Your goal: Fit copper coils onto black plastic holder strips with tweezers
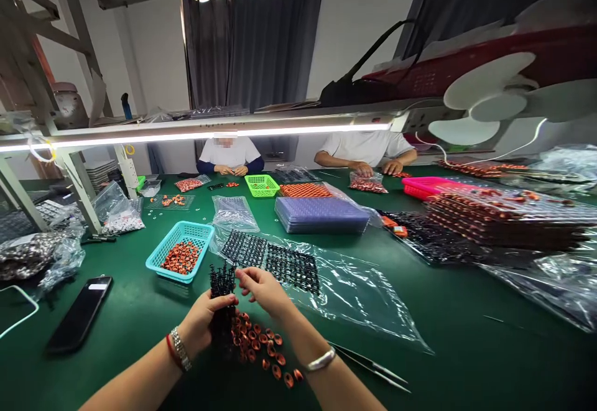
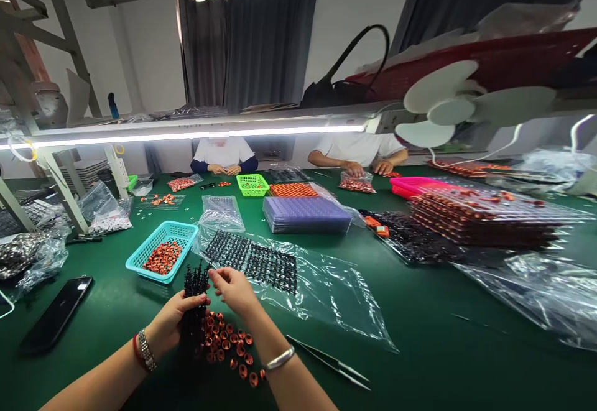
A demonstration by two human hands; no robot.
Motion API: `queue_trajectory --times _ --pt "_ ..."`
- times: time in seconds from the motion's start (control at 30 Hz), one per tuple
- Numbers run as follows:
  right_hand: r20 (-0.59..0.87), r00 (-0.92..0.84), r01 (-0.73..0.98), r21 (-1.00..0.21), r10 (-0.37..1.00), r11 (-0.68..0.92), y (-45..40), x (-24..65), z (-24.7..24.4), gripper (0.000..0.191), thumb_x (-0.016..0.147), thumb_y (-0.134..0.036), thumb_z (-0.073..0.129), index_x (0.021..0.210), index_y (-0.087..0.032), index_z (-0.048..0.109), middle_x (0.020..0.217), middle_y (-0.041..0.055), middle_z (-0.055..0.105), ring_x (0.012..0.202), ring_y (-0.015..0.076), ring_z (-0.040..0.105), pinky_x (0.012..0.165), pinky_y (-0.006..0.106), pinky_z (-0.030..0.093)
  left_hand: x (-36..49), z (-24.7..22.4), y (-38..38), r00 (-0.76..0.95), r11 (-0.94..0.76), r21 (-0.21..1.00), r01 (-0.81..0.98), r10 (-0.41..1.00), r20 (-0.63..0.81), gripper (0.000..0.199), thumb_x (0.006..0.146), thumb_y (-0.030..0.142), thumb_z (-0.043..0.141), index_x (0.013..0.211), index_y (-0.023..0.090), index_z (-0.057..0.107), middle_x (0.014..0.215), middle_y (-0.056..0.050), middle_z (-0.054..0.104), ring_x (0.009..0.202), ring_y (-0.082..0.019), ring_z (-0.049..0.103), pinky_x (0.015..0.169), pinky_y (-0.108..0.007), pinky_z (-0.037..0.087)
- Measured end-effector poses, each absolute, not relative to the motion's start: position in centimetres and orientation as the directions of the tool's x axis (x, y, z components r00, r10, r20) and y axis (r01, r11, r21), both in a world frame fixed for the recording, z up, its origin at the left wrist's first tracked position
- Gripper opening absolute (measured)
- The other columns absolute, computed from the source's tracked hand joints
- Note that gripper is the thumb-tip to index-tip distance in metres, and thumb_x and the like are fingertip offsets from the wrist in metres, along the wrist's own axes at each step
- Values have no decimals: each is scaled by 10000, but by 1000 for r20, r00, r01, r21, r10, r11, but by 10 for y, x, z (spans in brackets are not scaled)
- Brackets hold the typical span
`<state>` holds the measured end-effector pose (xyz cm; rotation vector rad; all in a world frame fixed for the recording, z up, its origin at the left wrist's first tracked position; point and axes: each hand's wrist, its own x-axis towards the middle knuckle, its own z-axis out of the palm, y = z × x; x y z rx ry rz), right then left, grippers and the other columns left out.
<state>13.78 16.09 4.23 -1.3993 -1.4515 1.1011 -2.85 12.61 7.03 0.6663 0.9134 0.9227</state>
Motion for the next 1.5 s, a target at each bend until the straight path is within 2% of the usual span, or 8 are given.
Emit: queue_trajectory --times 0.17,0.37,0.73,0.9,1.07,1.2,1.3,1.5 --pt "-23 9 -63 -998 1000 -22 146 118 37 181 954 -303 652 888 -138 621 797 -23 614 662 108 603 613 251 530 -27 72 122 322 464 807 -365 877 -358 273 650 147 856 869 87 704 744 -64 740 610 -166 683 590 -253 544" --pt "-131 14 -462 -880 991 -110 135 129 50 152 976 -276 613 906 -141 605 822 -13 627 738 130 647 653 270 551 -25 72 119 320 480 789 -383 870 -374 289 682 137 820 947 106 712 725 -51 740 599 -168 675 604 -275 553" --pt "-353 118 -780 -611 928 -134 126 99 49 214 996 -335 577 895 -147 594 762 -24 604 613 98 590 570 236 519 -22 71 114 384 501 765 -406 853 -354 366 620 121 853 960 86 724 800 -90 760 679 -183 698 667 -270 552" --pt "-285 119 -834 -548 951 -60 116 93 59 396 731 -498 840 849 -184 629 746 -15 641 721 115 623 688 235 555 -21 72 112 368 474 766 -435 870 -329 402 616 120 854 992 87 715 890 -116 774 771 -223 727 753 -304 566" --pt "-245 64 -800 -592 967 -96 114 98 60 624 349 -345 1009 861 -193 686 682 -44 631 574 86 542 488 187 461 -21 68 116 330 482 754 -446 872 -362 332 651 90 832 949 105 685 684 -40 725 553 -137 658 592 -233 530" --pt "-230 80 -764 -639 970 -88 121 115 58 615 404 -418 991 875 -190 668 616 -71 586 534 60 512 496 166 454 -23 70 117 318 496 745 -446 866 -386 370 718 128 806 1051 125 646 687 -20 714 575 -141 676 605 -238 547" --pt "-218 43 -702 -701 975 -126 124 123 58 457 628 -398 917 906 -150 654 564 -86 528 441 32 424 407 135 355 -24 73 116 327 506 746 -433 859 -393 407 724 153 809 1091 130 634 732 -20 722 603 -155 695 621 -258 566" --pt "-220 -42 -572 -794 975 -204 125 117 56 138 941 -247 668 919 -134 593 598 -112 479 343 -9 228 310 123 184 -23 74 113 365 519 777 -356 843 -395 288 668 200 854 864 114 661 658 -41 708 532 -159 667 563 -254 543"
